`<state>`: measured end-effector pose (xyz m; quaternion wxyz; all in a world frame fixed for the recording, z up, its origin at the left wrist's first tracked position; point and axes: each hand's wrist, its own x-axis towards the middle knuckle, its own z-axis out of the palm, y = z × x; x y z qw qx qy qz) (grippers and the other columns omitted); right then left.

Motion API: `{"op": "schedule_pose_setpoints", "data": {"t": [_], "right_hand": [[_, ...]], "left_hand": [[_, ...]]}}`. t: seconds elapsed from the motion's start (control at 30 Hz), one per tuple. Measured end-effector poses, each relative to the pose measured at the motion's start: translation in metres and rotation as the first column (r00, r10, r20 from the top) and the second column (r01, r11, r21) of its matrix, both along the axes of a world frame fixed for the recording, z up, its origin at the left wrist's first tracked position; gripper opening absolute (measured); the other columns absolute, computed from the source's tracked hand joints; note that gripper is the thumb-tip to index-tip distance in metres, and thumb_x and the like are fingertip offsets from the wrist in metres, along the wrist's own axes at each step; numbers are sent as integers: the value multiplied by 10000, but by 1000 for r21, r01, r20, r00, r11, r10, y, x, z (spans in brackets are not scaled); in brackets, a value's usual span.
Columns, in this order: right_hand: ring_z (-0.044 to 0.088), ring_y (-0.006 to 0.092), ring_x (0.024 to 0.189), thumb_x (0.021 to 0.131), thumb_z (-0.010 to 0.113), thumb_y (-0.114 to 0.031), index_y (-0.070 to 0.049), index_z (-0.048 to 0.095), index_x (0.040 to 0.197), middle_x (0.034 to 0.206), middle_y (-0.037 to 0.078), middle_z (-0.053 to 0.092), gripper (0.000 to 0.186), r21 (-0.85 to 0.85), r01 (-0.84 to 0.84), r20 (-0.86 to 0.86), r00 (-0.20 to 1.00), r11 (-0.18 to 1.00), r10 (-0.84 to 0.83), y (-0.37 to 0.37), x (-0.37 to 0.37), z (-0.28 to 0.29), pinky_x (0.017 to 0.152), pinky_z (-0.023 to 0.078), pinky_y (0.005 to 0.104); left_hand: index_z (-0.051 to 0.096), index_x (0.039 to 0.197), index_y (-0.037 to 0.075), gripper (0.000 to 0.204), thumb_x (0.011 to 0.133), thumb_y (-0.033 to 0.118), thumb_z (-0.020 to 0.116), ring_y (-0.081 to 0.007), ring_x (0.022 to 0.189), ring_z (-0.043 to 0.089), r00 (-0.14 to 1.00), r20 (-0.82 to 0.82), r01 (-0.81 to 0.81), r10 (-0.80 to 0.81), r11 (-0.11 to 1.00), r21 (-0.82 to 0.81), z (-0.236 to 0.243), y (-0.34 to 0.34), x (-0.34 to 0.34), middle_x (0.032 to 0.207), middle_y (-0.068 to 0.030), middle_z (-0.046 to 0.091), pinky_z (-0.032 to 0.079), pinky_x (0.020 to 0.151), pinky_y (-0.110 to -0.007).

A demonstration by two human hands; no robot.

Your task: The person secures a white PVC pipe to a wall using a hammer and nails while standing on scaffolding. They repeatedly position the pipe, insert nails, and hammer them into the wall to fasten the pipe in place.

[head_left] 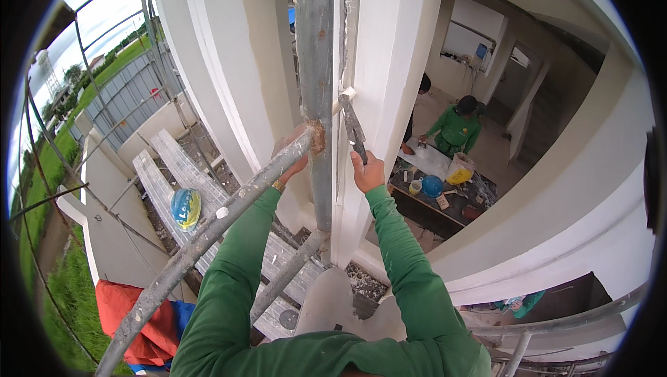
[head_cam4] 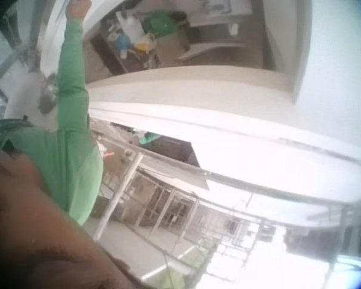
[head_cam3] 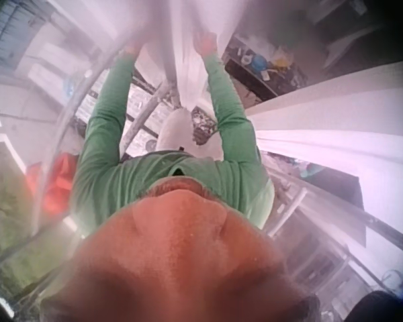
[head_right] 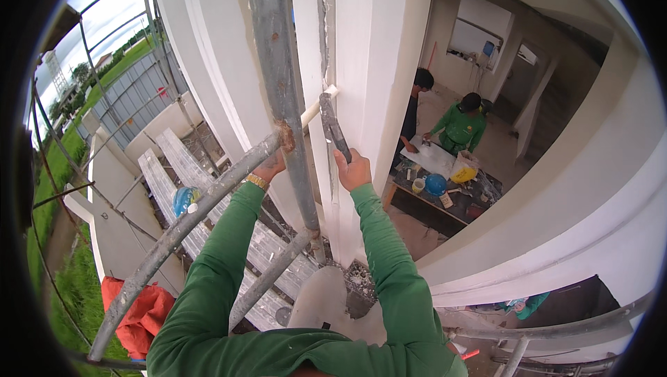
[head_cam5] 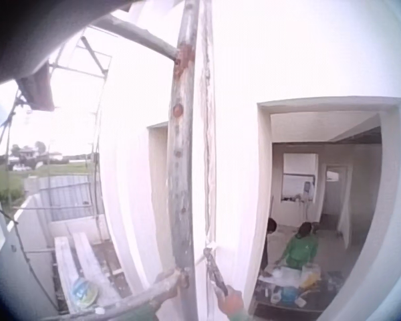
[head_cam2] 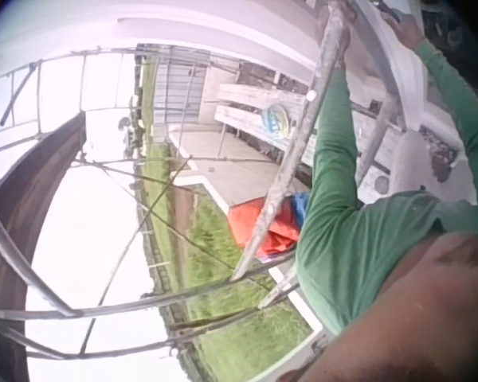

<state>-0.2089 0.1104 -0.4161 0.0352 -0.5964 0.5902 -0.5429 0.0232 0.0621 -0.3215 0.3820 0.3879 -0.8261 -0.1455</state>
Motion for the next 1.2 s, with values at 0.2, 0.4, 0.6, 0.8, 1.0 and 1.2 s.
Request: {"op": "schedule_pose_setpoints", "data": {"t": [0.2, 0.4, 0.6, 0.8, 1.0, 1.2], "right_hand": [[630, 448, 628, 980, 562, -487, 30, 616, 820, 618, 235, 589, 544, -53, -10, 125, 992, 999, 17, 9, 20, 3, 576, 482, 460], [517, 96, 479, 985, 515, -577, -29, 537, 693, 543, -4, 505, 622, 107, -66, 416, 909, 992, 15, 15, 12, -38, 448, 414, 296], [508, 101, 478, 982, 539, -550, -21, 542, 727, 556, 3, 529, 587, 17, -111, 315, 944, 994, 100, 30, 19, -39, 447, 404, 285], [621, 381, 580, 965, 600, -434, 19, 629, 905, 596, 180, 582, 458, -254, -72, 257, 956, 965, 139, 21, 10, -59, 559, 474, 431], [626, 402, 582, 958, 588, -355, 8, 630, 900, 624, 191, 593, 370, 97, 28, 121, 992, 995, -39, 20, 13, -38, 554, 482, 444], [637, 426, 629, 927, 626, -405, 3, 609, 840, 653, 213, 606, 418, -294, -77, 24, 996, 953, 88, 30, 1, -45, 565, 489, 448]], "left_hand": [[599, 1156, 115, 263, 914, 105, 497, -426, 915, 655, 998, -35, -56, 55, 998, -35, 17, 27, -3, 1004, -188, 683, 538, 771, -484], [635, 1118, 129, 223, 929, 152, 521, -383, 875, 681, 996, -43, -87, 80, 977, -196, -8, 18, -1, 969, -160, 698, 553, 750, -457], [646, 1139, 133, 249, 929, 182, 522, -362, 902, 686, 986, 89, -123, 143, 972, -198, -50, -21, 8, 1001, -140, 708, 558, 786, -439], [634, 1214, 138, 320, 930, 216, 509, -374, 1062, 643, 989, 105, -81, 101, 980, -181, -52, -30, 3, 1148, -162, 679, 515, 914, -468], [612, 1271, 158, 367, 938, 238, 480, -395, 1063, 639, 985, 114, -113, 127, 986, -122, -61, -39, 12, 1169, -158, 680, 506, 931, -484], [605, 1275, 163, 365, 949, 259, 471, -417, 1035, 639, 990, 46, -127, 133, 984, -124, -74, -46, 1, 1130, -171, 687, 508, 913, -507]]}}
